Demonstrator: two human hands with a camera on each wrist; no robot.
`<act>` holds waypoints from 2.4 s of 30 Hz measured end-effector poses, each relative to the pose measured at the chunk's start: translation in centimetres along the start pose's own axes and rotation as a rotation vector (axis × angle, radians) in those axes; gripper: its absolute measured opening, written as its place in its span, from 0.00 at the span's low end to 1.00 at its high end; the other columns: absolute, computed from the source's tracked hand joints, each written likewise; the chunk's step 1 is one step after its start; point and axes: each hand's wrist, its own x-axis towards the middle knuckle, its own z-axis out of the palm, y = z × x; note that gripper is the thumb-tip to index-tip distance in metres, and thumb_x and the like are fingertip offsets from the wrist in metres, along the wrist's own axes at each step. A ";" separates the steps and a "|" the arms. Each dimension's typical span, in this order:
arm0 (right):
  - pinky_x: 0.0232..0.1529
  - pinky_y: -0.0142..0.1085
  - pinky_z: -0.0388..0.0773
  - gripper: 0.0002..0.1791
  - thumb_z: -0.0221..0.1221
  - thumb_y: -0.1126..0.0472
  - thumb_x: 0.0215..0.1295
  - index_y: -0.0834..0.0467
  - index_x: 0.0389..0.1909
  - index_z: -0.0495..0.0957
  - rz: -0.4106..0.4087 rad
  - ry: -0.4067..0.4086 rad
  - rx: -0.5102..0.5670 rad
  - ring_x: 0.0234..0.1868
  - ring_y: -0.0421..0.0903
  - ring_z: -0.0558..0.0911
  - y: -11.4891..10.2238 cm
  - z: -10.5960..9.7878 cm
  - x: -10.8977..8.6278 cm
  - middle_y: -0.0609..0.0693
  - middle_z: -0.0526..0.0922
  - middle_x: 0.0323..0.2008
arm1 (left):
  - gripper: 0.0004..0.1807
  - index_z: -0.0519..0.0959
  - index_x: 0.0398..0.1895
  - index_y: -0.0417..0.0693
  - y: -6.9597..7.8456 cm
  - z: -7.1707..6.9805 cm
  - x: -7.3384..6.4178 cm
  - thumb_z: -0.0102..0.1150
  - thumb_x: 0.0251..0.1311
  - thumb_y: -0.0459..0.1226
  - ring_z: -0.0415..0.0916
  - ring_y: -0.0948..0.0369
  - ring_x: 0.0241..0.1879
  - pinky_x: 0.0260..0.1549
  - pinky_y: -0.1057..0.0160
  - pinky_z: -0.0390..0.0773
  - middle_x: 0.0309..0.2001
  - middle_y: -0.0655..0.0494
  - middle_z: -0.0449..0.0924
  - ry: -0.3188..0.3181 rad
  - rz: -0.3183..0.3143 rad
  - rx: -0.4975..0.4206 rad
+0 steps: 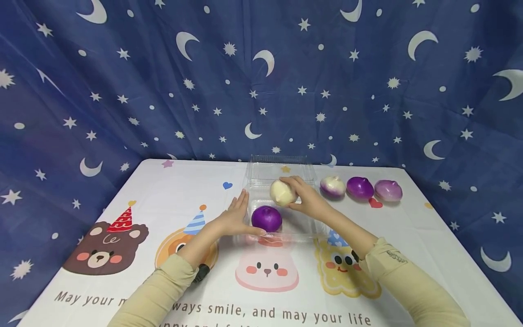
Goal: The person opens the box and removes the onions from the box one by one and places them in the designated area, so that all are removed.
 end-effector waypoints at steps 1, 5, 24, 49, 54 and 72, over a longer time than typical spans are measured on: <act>0.55 0.50 0.76 0.41 0.70 0.69 0.46 0.62 0.64 0.64 -0.004 0.010 0.017 0.54 0.57 0.76 0.0 -0.1 -0.1 0.61 0.72 0.55 | 0.71 0.31 0.74 0.40 0.0 0.0 0.0 0.63 0.41 0.67 0.30 0.40 0.74 0.61 0.30 0.52 0.75 0.48 0.22 0.002 0.002 -0.001; 0.51 0.46 0.78 0.41 0.70 0.70 0.47 0.63 0.63 0.63 0.005 0.045 0.057 0.53 0.55 0.76 -0.2 -0.5 -0.5 0.61 0.71 0.58 | 0.71 0.31 0.74 0.40 0.1 0.0 0.0 0.64 0.41 0.66 0.30 0.40 0.74 0.62 0.30 0.52 0.75 0.48 0.22 0.005 0.004 -0.007; 0.45 0.43 0.81 0.48 0.71 0.65 0.48 0.60 0.70 0.56 0.110 0.138 0.064 0.48 0.55 0.78 -0.5 -2.5 -3.4 0.63 0.69 0.60 | 0.71 0.31 0.74 0.40 0.1 -0.1 -0.2 0.65 0.41 0.66 0.30 0.41 0.74 0.62 0.29 0.51 0.75 0.48 0.22 0.007 0.010 -0.015; 0.45 0.26 0.79 0.43 0.70 0.69 0.48 0.60 0.67 0.62 0.153 0.249 0.162 0.50 0.55 0.77 0.7 -4.1 -6.1 0.62 0.71 0.57 | 0.72 0.31 0.74 0.40 0.0 0.1 -0.2 0.65 0.40 0.66 0.30 0.41 0.74 0.62 0.29 0.51 0.75 0.48 0.22 0.006 0.016 -0.015; 0.42 0.15 0.73 0.41 0.68 0.68 0.52 0.61 0.68 0.61 0.177 0.245 0.176 0.45 0.57 0.80 1.0 -4.7 -6.6 0.63 0.70 0.57 | 0.72 0.31 0.74 0.40 0.0 0.1 -0.2 0.65 0.40 0.66 0.29 0.41 0.74 0.62 0.30 0.50 0.75 0.48 0.22 0.009 0.016 -0.021; 0.42 0.09 0.67 0.39 0.70 0.68 0.48 0.66 0.63 0.65 0.254 0.308 0.064 0.43 0.18 0.67 3.0 -6.7 -8.7 0.65 0.73 0.55 | 0.72 0.31 0.74 0.40 -0.2 0.2 -0.1 0.65 0.40 0.66 0.29 0.41 0.74 0.62 0.29 0.50 0.75 0.48 0.22 0.013 0.019 -0.028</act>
